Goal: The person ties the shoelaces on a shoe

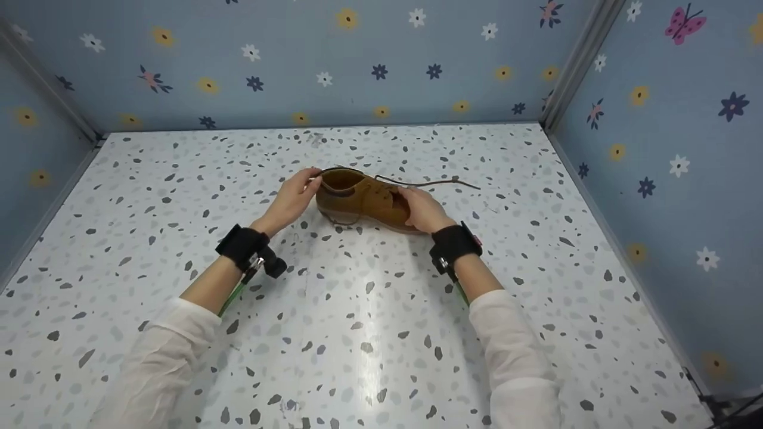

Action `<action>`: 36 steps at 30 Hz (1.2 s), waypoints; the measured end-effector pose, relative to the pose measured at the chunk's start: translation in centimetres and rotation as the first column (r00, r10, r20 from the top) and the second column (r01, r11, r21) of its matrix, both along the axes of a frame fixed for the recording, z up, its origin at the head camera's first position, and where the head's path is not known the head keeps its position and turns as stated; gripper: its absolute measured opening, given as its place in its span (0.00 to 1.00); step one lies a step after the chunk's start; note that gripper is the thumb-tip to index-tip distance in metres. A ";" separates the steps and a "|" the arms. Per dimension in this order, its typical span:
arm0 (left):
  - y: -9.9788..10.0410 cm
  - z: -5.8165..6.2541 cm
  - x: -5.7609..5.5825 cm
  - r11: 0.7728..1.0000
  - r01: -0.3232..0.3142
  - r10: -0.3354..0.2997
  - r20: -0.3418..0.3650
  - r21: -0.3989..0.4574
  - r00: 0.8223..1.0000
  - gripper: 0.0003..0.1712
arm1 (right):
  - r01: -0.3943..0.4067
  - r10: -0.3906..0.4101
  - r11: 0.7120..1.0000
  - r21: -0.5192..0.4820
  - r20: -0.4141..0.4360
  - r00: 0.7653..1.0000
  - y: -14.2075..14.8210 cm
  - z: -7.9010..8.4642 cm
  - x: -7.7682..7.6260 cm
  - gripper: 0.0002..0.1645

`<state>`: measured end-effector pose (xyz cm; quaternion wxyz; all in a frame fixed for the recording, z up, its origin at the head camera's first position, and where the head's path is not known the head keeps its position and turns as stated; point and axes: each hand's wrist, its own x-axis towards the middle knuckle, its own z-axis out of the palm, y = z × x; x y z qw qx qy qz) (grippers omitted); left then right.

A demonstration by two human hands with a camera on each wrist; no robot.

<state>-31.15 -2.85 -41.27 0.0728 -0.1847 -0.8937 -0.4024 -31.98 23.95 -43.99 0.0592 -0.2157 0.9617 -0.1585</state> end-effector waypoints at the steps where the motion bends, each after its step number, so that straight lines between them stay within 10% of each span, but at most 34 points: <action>1: 0.0 -0.1 0.2 1.000 0.000 0.000 -0.007 0.004 1.000 0.21 | -0.007 0.007 1.000 -0.006 0.003 1.000 0.0 0.3 0.2 0.43; 9: 0.1 -0.5 1.3 1.000 -0.021 0.022 -0.030 0.014 0.999 0.21 | -0.067 0.067 0.997 -0.036 0.014 0.998 -0.3 1.9 1.6 0.41; 17: 0.4 -0.1 0.2 0.997 -0.072 0.072 0.026 0.016 0.997 0.19 | 0.171 -0.173 0.982 -0.086 -0.024 0.985 -2.6 3.5 5.3 0.36; 27: 1.3 0.4 -1.2 0.999 -0.054 0.054 0.090 0.004 0.994 0.21 | 0.235 -0.235 0.972 -0.021 0.001 0.972 -5.4 3.9 9.1 0.43; 36: 1.1 -0.3 -0.9 0.999 -0.040 0.039 0.062 0.015 0.997 0.18 | 0.261 -0.255 0.965 -0.028 0.129 0.958 -6.8 3.5 9.2 0.51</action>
